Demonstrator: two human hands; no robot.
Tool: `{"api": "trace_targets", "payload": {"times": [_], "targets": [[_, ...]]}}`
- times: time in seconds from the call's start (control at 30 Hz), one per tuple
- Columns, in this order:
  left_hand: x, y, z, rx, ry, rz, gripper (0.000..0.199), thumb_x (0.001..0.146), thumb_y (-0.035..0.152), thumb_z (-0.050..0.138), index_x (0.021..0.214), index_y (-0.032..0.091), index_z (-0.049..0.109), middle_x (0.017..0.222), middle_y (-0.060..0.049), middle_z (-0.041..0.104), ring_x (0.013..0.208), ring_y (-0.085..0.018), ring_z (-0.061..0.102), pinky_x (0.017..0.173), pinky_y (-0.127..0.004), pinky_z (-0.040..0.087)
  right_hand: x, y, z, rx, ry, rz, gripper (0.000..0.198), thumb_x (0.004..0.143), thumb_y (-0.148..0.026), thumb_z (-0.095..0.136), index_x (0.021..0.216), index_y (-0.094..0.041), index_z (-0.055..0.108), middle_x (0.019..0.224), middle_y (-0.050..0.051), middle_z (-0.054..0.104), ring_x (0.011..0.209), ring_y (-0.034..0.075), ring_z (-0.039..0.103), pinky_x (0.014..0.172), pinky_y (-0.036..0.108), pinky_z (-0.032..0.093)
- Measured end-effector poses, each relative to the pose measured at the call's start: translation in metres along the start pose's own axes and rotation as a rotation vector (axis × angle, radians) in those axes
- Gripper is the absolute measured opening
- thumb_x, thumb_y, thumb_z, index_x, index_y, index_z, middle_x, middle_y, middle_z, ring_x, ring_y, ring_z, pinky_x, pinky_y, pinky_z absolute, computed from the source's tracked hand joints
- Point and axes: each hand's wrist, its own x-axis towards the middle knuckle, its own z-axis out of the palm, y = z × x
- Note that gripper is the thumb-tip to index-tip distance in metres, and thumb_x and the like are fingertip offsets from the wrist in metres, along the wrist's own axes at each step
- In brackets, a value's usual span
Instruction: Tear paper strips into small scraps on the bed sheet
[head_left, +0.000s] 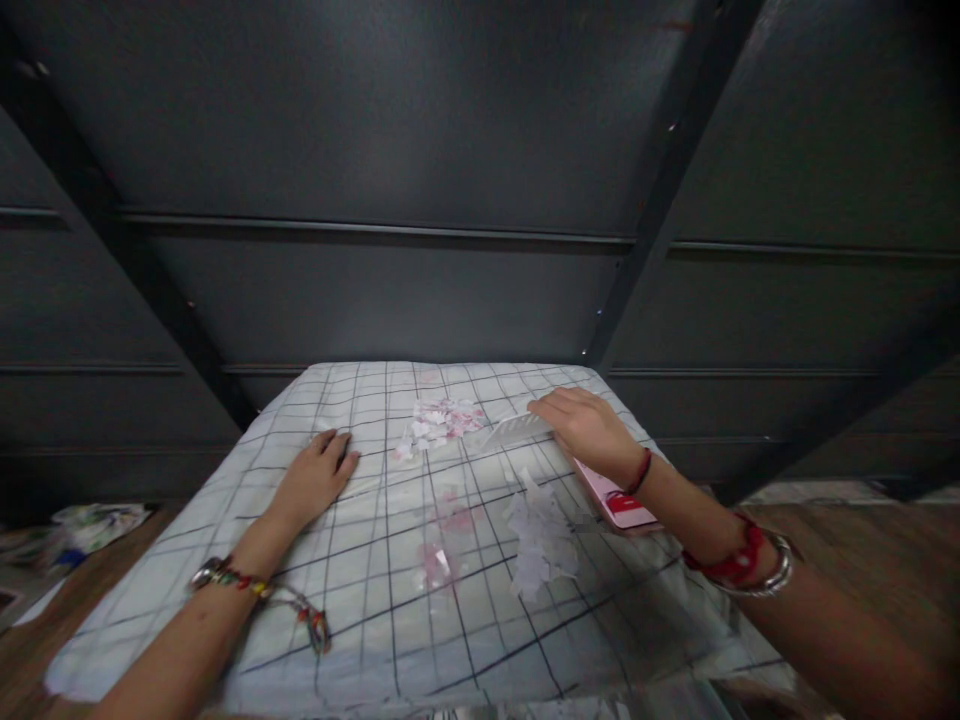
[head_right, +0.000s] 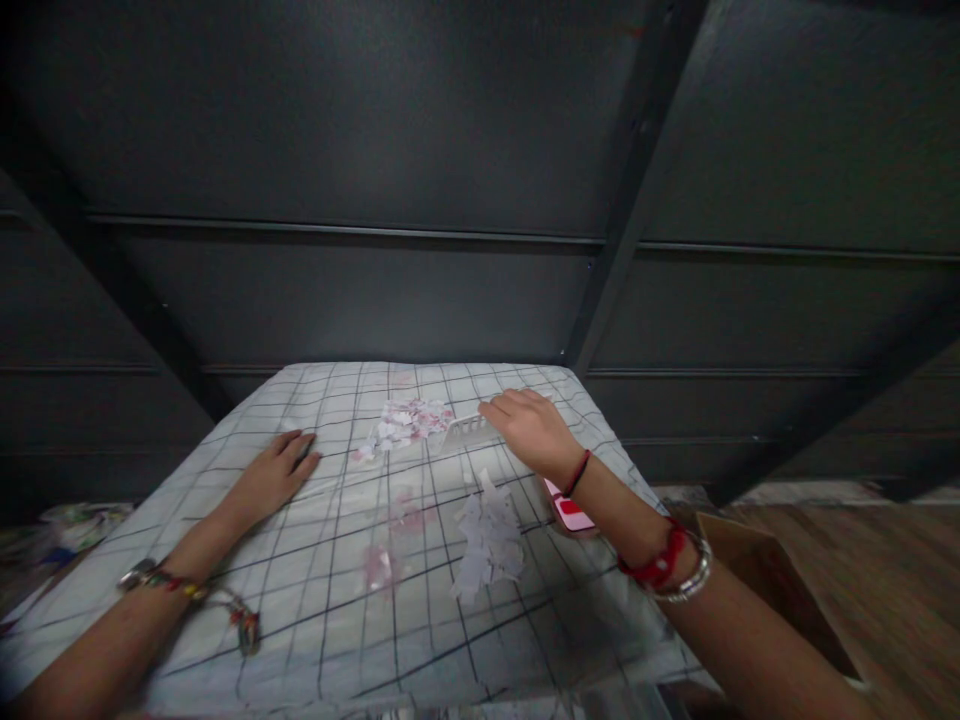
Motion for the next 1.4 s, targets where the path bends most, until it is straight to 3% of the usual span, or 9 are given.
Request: {"api": "trace_targets", "payload": {"times": [0.1,0.23,0.7,0.9,1.03,1.23,1.4], "targets": [[0.0,0.001,0.0,0.008,-0.003,-0.005,0.049,0.093,0.043,0.031,0.118,0.011,0.059,0.126,-0.02,0.062,0.123,-0.031,0.054,0.105,-0.048,0.046,0.001,-0.002,-0.008,-0.048,0.005,0.046,0.03,0.086,-0.002,0.047,0.102,-0.015,0.069,0.089,0.009,0.071,0.081,0.02,0.059,0.075,0.031,0.039],[0.0,0.001,-0.001,0.011,0.014,0.007,0.047,0.092,0.042,0.034,0.117,0.014,0.059,0.124,-0.018,0.064,0.122,-0.031,0.055,0.105,-0.049,0.046,0.011,-0.013,-0.012,-0.106,-0.101,0.121,0.025,0.086,-0.003,0.048,0.091,-0.015,0.069,0.081,0.009,0.07,0.076,0.021,0.058,0.07,0.031,0.037],[0.0,-0.001,0.0,0.002,-0.013,-0.008,0.047,0.094,0.042,0.032,0.119,0.013,0.059,0.126,-0.019,0.062,0.124,-0.031,0.053,0.105,-0.05,0.045,0.03,-0.033,-0.013,-0.058,-0.158,0.098,0.029,0.086,0.001,0.045,0.09,-0.015,0.069,0.082,0.008,0.071,0.075,0.019,0.058,0.069,0.03,0.035],[0.0,-0.001,0.001,-0.009,-0.003,0.011,0.043,0.094,0.04,0.034,0.117,0.014,0.059,0.124,-0.018,0.063,0.124,-0.031,0.054,0.103,-0.051,0.047,0.019,-0.028,-0.014,-0.043,-0.067,0.069,0.031,0.085,0.002,0.045,0.093,-0.016,0.069,0.085,0.007,0.071,0.077,0.019,0.058,0.07,0.03,0.036],[-0.001,-0.002,0.002,0.015,-0.009,0.016,0.044,0.094,0.04,0.033,0.118,0.014,0.059,0.125,-0.018,0.063,0.126,-0.03,0.052,0.104,-0.05,0.047,0.024,-0.032,-0.012,-0.061,-0.094,0.113,0.028,0.086,0.001,0.045,0.09,-0.014,0.069,0.082,0.008,0.07,0.075,0.019,0.057,0.069,0.03,0.036],[-0.001,-0.005,0.005,0.039,-0.007,-0.016,0.047,0.094,0.041,0.033,0.121,0.012,0.058,0.13,-0.019,0.061,0.126,-0.03,0.053,0.105,-0.048,0.045,0.019,-0.042,-0.014,-0.003,-0.019,-0.02,0.029,0.088,0.001,0.043,0.09,-0.015,0.068,0.078,0.006,0.068,0.072,0.018,0.055,0.068,0.03,0.035],[0.0,-0.007,0.007,0.035,-0.017,0.01,0.049,0.095,0.044,0.031,0.121,0.012,0.057,0.127,-0.018,0.062,0.128,-0.03,0.051,0.105,-0.049,0.045,0.011,-0.028,-0.024,-0.104,0.041,0.0,0.03,0.086,0.002,0.044,0.089,-0.014,0.068,0.077,0.007,0.068,0.071,0.019,0.056,0.067,0.031,0.035]]}}
